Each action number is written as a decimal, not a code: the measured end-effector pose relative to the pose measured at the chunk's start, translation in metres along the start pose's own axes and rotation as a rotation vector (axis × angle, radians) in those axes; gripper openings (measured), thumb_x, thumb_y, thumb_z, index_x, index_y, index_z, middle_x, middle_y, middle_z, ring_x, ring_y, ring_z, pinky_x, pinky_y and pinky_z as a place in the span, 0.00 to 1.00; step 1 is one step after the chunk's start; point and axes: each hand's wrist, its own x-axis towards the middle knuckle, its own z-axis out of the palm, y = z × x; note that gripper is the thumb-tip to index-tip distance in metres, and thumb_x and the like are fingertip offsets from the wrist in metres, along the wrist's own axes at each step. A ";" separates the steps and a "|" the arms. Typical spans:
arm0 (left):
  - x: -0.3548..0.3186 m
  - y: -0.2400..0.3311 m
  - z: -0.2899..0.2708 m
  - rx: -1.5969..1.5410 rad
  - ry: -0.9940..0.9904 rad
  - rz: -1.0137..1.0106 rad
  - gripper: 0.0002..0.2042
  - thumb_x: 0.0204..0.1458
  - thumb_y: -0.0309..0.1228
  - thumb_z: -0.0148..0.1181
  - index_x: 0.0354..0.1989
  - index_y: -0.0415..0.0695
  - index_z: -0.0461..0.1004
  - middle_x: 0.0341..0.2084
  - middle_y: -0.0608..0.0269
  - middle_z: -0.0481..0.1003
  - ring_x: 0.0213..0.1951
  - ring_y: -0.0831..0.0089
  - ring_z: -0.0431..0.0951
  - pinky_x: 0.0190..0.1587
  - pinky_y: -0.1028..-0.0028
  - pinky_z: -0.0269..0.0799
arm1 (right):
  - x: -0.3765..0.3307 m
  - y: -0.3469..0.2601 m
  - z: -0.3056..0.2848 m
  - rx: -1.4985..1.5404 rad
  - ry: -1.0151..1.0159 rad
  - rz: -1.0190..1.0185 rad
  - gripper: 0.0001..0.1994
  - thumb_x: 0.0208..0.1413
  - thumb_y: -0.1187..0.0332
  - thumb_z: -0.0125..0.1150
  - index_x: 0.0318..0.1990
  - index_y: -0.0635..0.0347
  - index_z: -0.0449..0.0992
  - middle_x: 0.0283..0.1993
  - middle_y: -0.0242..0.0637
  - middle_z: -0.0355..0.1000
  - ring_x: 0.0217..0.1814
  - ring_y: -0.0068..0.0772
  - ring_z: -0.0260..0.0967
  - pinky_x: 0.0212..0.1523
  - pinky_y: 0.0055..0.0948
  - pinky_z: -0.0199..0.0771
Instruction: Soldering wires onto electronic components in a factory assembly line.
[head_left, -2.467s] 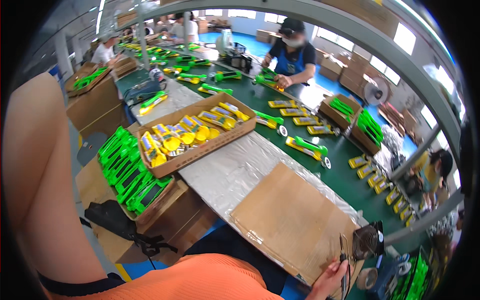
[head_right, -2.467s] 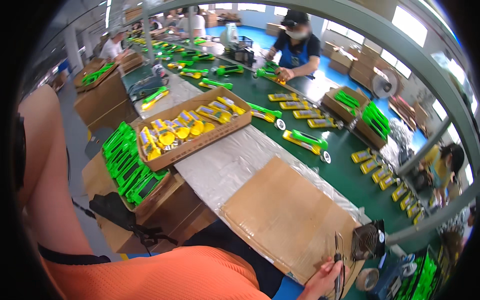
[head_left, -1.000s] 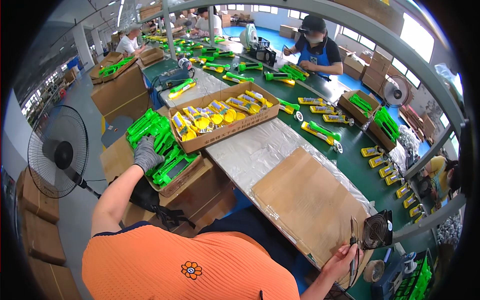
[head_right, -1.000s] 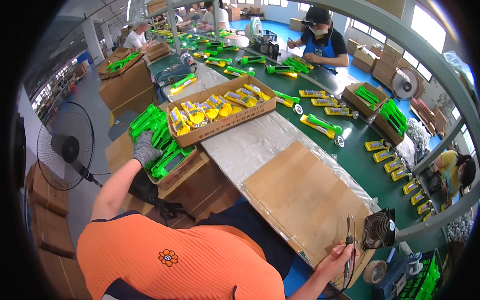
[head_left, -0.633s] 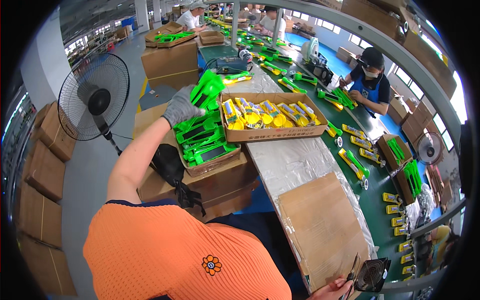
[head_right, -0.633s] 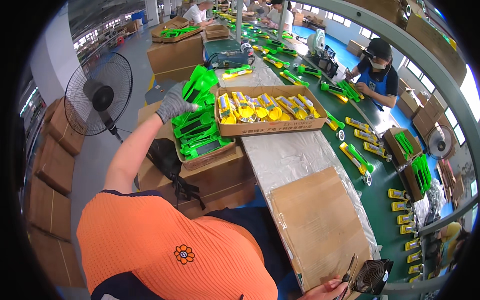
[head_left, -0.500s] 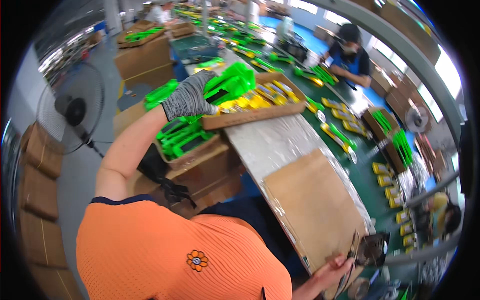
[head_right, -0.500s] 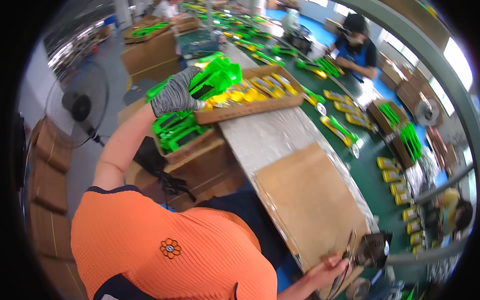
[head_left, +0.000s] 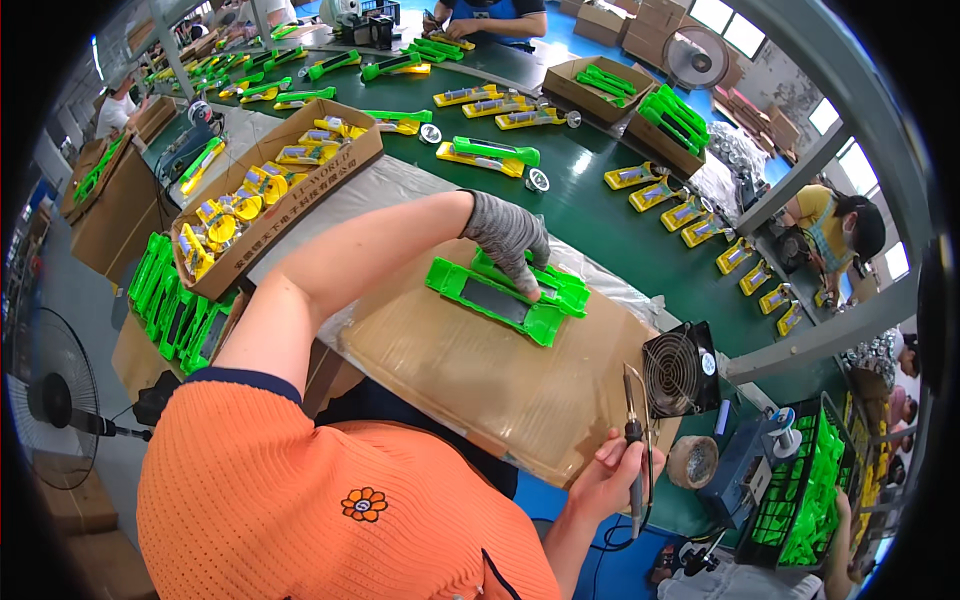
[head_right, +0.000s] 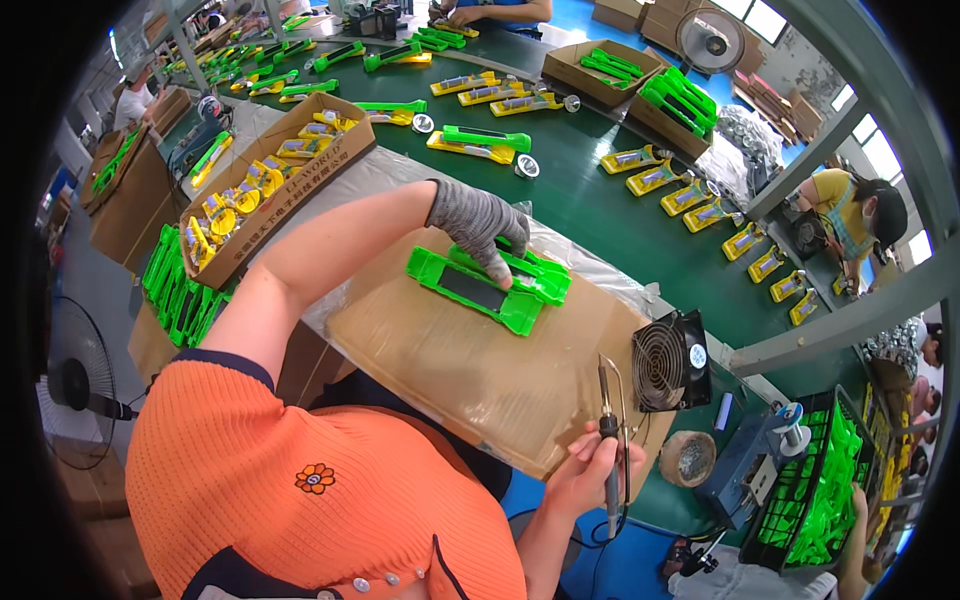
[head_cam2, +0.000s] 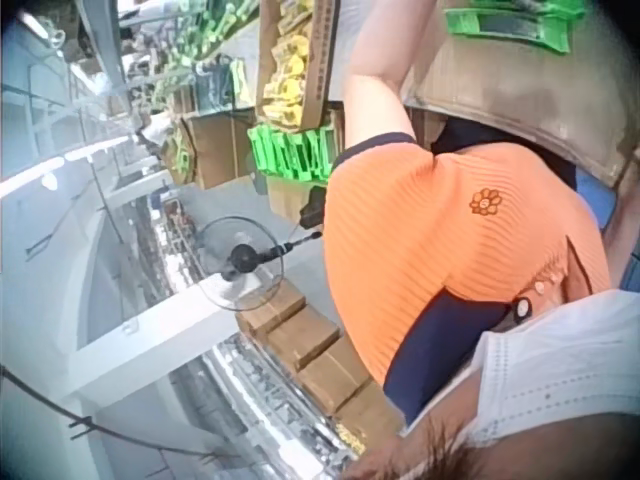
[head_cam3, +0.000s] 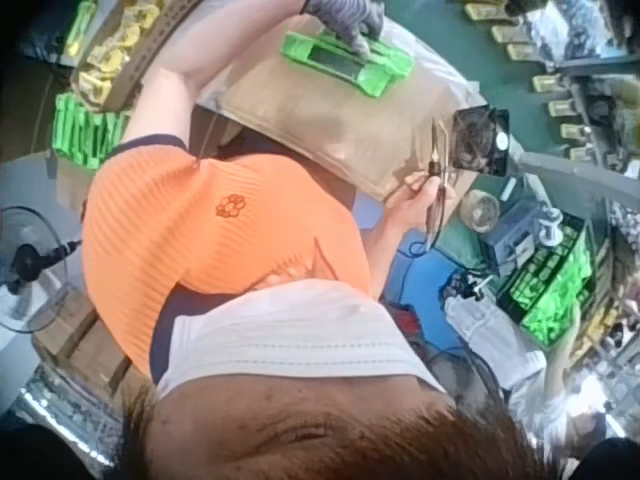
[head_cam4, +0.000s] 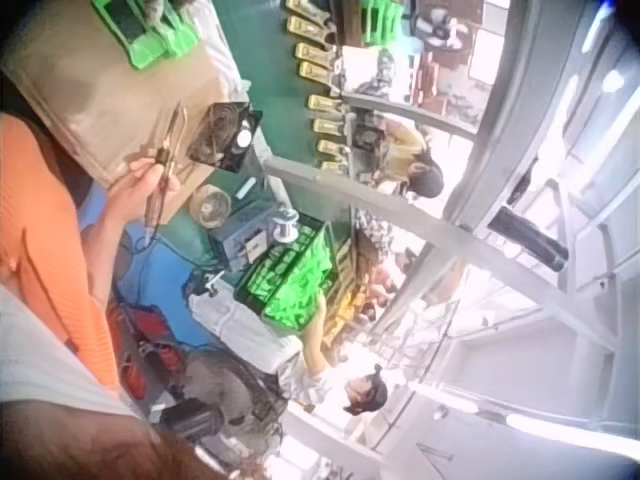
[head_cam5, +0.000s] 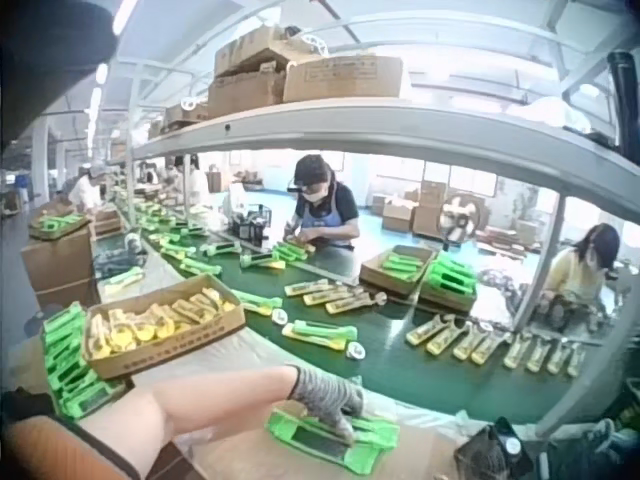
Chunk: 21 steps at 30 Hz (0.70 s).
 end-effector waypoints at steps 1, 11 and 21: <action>0.002 -0.007 0.001 -0.020 0.002 0.018 0.30 0.43 0.56 0.69 0.46 0.42 0.78 0.48 0.57 0.75 0.49 0.58 0.75 0.52 0.65 0.71 | 0.004 -0.001 -0.003 0.005 0.010 -0.041 0.05 0.58 0.76 0.51 0.34 0.60 0.60 0.19 0.31 0.58 0.21 0.23 0.59 0.45 0.37 0.74; 0.024 -0.073 0.002 0.060 0.849 0.066 0.10 0.54 0.35 0.61 0.31 0.40 0.76 0.34 0.53 0.76 0.40 0.56 0.77 0.46 0.65 0.73 | 0.017 0.008 -0.002 -0.120 0.072 -0.016 0.08 0.58 0.73 0.54 0.34 0.62 0.60 0.19 0.35 0.60 0.22 0.25 0.60 0.40 0.33 0.73; 0.008 -0.024 0.012 -0.079 0.556 0.341 0.13 0.52 0.41 0.63 0.35 0.44 0.79 0.34 0.55 0.77 0.39 0.57 0.77 0.45 0.63 0.73 | 0.010 0.018 -0.011 -0.119 0.102 -0.133 0.03 0.61 0.77 0.47 0.36 0.61 0.61 0.19 0.32 0.56 0.22 0.23 0.58 0.42 0.32 0.72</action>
